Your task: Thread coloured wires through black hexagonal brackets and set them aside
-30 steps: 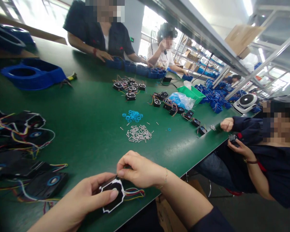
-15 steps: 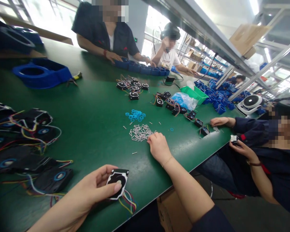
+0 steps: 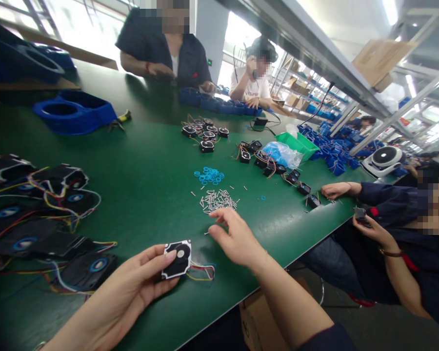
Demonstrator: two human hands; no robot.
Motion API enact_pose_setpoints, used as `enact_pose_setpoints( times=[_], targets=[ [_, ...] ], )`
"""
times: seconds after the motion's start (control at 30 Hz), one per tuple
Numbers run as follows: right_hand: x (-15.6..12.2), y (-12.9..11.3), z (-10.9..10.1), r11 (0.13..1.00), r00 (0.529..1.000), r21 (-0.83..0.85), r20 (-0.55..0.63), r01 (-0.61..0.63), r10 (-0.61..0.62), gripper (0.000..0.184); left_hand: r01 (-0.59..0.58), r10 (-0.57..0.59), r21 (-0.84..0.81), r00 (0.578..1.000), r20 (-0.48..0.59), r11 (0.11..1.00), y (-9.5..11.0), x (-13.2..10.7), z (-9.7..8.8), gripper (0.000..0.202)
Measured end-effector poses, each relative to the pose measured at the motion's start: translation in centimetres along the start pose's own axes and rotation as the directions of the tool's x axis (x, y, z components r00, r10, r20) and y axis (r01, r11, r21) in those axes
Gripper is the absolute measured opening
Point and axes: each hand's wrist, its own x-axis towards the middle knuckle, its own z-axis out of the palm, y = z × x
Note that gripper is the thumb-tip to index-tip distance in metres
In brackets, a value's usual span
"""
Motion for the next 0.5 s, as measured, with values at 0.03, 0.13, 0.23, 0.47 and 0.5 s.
enact_pose_setpoints(
  times=[0.03,0.13,0.23,0.47,0.5],
  targets=[
    [-0.4,-1.5,-0.1,0.993,0.995,0.091,0.070,0.072,-0.078,0.044,-0.008,0.008,-0.018,1.000,-0.016,1.000,0.0,0.1,0.0,0.023],
    [-0.9,-4.9,0.3,0.963,0.947,0.063,0.175,0.261,-0.268,0.059,-0.061,0.060,-0.048,0.998,-0.023,0.997,0.3,0.0,-0.1,0.024],
    [0.3,-5.6,1.9,0.959,0.951,-0.016,0.131,0.284,-0.279,0.045,-0.128,0.124,-0.045,0.989,-0.084,0.991,0.6,-0.5,-0.2,0.035],
    [10.4,-3.6,8.3,0.945,0.977,-0.264,0.136,0.194,-0.163,0.058,-0.454,0.553,0.344,0.782,-0.288,0.822,0.8,-2.7,0.0,0.054],
    [12.5,-3.5,8.9,0.929,0.973,-0.299,0.142,0.216,-0.181,0.054,-0.464,0.548,0.325,0.797,-0.254,0.824,0.7,-3.0,0.1,0.051]
  ],
)
